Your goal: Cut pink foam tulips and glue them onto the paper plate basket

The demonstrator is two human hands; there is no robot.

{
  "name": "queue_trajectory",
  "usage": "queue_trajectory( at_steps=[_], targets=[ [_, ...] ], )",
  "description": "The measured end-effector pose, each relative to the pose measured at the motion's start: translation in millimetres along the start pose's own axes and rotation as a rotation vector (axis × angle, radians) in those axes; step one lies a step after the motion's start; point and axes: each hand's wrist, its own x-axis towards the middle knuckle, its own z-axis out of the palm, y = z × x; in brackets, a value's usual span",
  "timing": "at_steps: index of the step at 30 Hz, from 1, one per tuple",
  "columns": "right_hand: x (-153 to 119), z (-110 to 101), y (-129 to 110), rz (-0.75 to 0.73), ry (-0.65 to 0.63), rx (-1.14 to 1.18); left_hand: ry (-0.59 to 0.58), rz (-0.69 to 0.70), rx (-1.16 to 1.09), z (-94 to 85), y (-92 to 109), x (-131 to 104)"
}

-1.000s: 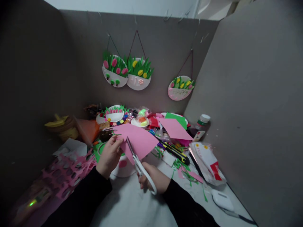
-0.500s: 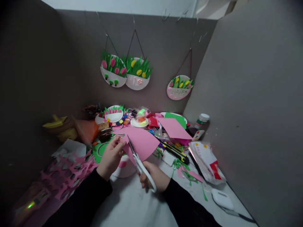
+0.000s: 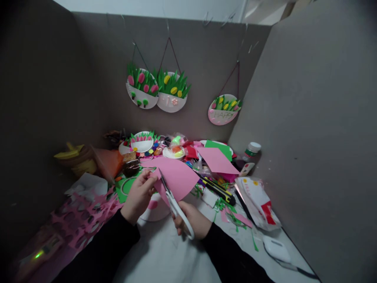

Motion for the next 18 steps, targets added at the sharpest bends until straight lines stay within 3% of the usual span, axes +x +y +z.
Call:
queue_trajectory(
  at_steps=[18],
  targets=[
    [-3.4, 0.6, -7.1, 0.004, 0.018, -0.088, 0.036, 0.027, 0.099, -4.9, 1.7, 1.6]
  ],
)
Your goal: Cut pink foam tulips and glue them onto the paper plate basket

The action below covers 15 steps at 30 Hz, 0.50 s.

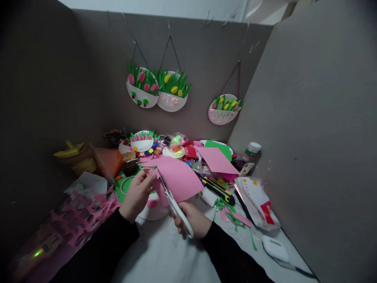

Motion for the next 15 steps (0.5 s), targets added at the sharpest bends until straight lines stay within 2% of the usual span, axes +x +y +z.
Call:
queue_trajectory(
  at_steps=[15],
  targets=[
    [4, -5, 11, 0.041, -0.059, 0.057, 0.011, 0.079, 0.209, -3.6, 5, 2]
  ],
)
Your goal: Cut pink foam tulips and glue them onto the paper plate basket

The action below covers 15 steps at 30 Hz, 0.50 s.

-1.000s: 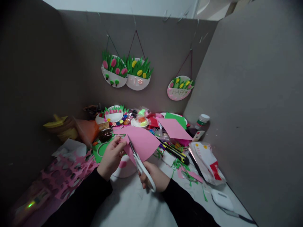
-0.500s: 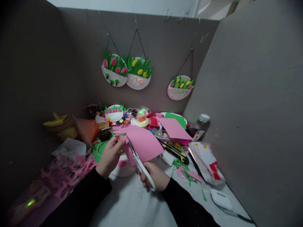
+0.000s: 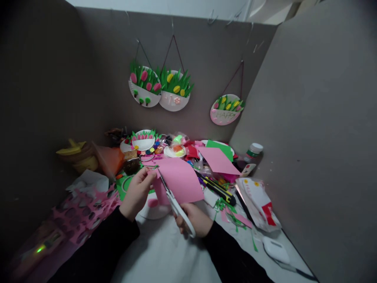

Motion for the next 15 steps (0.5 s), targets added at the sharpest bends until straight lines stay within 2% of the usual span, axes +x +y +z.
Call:
queue_trajectory(
  at_steps=[3, 6, 8, 9, 12, 13, 15],
  targets=[
    [2, 1, 0, 0.027, -0.018, 0.026, 0.043, 0.107, -0.007, 1.6, 0, -1],
    [3, 4, -1, 0.012, 0.030, 0.031, 0.256, 0.295, 0.024, 3.5, -1, -6],
    [3, 5, -3, -0.028, 0.077, 0.035, 0.312, 0.329, 0.104, 4.7, -2, -10],
    [3, 5, -4, -0.042, 0.091, 0.036, 0.278, 0.306, 0.154, 5.4, -3, -11],
    [3, 5, -6, -0.049, 0.098, 0.028, 0.066, 0.148, 0.230, 8.7, -6, -13],
    [3, 5, -6, -0.042, 0.093, 0.026, 0.028, 0.097, 0.214, 10.0, -6, -13],
    [4, 6, -5, -0.026, 0.079, 0.028, 0.024, 0.020, 0.129, 12.5, -6, -12]
  ],
)
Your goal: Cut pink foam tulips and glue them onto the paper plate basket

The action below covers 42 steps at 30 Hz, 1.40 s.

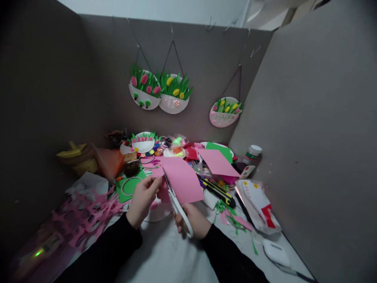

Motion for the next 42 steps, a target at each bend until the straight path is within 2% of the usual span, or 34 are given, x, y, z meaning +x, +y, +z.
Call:
queue_trajectory(
  at_steps=[4, 10, 15, 20, 27, 31, 35, 42],
  targets=[
    [2, 1, 6, 0.028, -0.009, 0.007, 0.042, -0.054, -0.116, 1.7, 3, 1],
    [4, -4, 10, 0.045, -0.027, 0.000, -0.030, -0.071, -0.079, 2.7, 0, -1],
    [2, -3, 8, 0.047, -0.012, 0.011, -0.029, -0.088, -0.070, 1.7, -5, 0],
    [0, 0, 5, 0.033, -0.036, 0.039, -0.089, -0.120, -0.221, 0.9, -7, 2],
    [-3, -2, 2, -0.014, -0.024, 0.059, -0.162, 0.000, -0.161, 1.4, -12, 4],
    [-5, -1, 0, -0.047, -0.019, 0.051, -0.075, 0.047, -0.079, 0.4, -10, 5],
    [-5, 0, 3, -0.049, -0.035, 0.011, 0.001, 0.060, -0.103, -0.3, -5, 5],
    [-1, -2, 11, -0.071, -0.037, -0.020, 0.040, 0.030, -0.057, -1.6, 4, 3]
  ],
)
